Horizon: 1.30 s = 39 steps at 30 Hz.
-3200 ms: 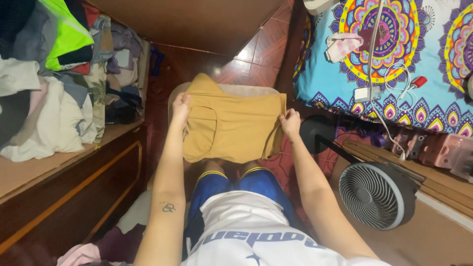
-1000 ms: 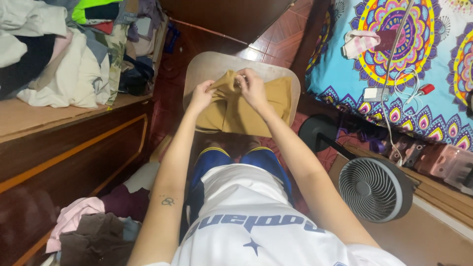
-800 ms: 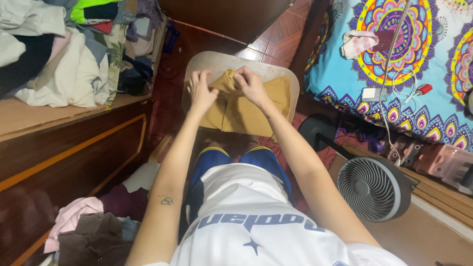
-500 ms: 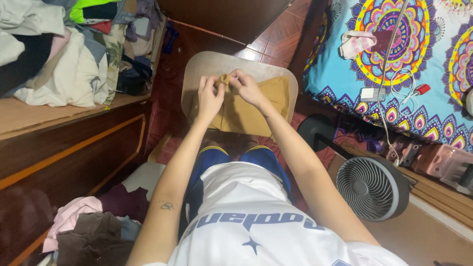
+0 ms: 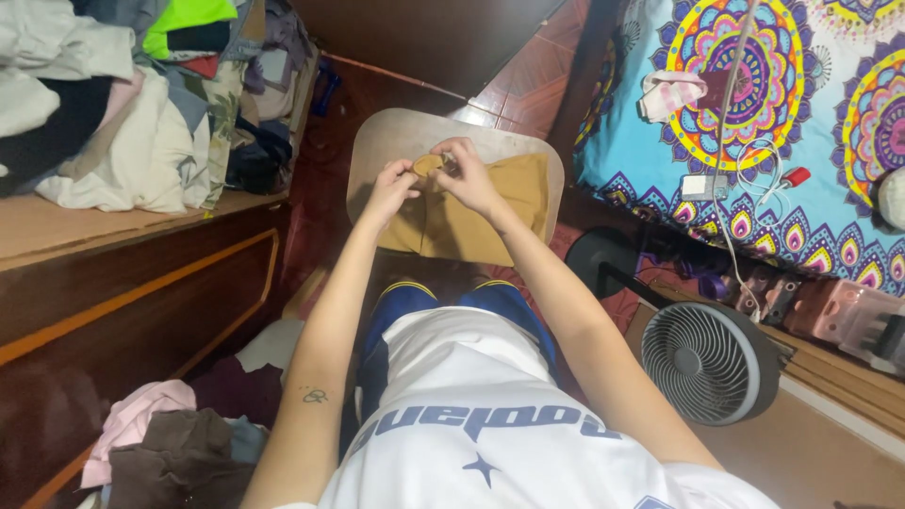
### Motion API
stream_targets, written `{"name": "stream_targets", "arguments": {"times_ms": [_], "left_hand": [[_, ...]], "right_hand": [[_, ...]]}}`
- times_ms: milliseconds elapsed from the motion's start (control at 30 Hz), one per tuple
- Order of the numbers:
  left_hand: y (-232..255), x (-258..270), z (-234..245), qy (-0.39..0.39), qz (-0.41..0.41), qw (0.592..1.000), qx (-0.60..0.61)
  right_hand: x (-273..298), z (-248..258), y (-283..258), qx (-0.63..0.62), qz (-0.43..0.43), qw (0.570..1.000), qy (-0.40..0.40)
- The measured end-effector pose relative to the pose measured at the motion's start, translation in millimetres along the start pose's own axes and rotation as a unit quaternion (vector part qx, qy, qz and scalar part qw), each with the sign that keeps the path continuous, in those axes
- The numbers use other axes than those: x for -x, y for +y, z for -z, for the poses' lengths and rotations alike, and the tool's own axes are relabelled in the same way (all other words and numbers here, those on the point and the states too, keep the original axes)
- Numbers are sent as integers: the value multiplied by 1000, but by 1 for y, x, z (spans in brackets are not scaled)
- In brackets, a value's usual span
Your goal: Fold several pieces of clothing and place them in a closet.
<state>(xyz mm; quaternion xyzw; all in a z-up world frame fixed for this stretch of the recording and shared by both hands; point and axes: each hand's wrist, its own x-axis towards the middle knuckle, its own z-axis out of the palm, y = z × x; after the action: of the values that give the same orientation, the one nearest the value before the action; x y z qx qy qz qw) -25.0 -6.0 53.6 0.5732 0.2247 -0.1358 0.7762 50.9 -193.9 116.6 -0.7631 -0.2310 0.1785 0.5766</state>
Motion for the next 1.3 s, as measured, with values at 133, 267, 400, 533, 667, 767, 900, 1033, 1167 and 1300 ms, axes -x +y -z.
{"name": "stream_targets", "arguments": {"times_ms": [133, 267, 400, 533, 667, 767, 900, 1033, 1167, 1300], "left_hand": [[5, 0, -4, 34, -2, 995, -93], [-38, -23, 7, 125, -124, 941, -288], [49, 29, -34, 156, -218, 892, -363], [73, 47, -49, 128, -237, 847, -458], [59, 36, -51, 212, -316, 721, -579], [68, 36, -52, 199, -315, 728, -575], [83, 41, -51, 184, -296, 787, -510], [90, 41, -48, 169, -272, 849, -421], [91, 37, -42, 204, -262, 849, -412], [100, 34, -34, 254, -218, 833, -440]], "right_hand": [[2, -9, 7, 68, -15, 995, 67], [6, -16, 11, 106, -62, 990, 70], [4, -20, 6, 88, -143, 984, 63], [3, -24, 3, 124, -97, 986, 49], [-1, -27, -4, 152, -16, 984, 92], [-3, -25, -10, 155, -3, 982, 110], [-8, -20, -4, 197, -16, 975, 103], [-10, -14, 0, 253, -62, 956, 134], [-10, -3, 15, 304, -168, 932, 106], [-20, -2, 107, 211, -249, 935, 139]]}}
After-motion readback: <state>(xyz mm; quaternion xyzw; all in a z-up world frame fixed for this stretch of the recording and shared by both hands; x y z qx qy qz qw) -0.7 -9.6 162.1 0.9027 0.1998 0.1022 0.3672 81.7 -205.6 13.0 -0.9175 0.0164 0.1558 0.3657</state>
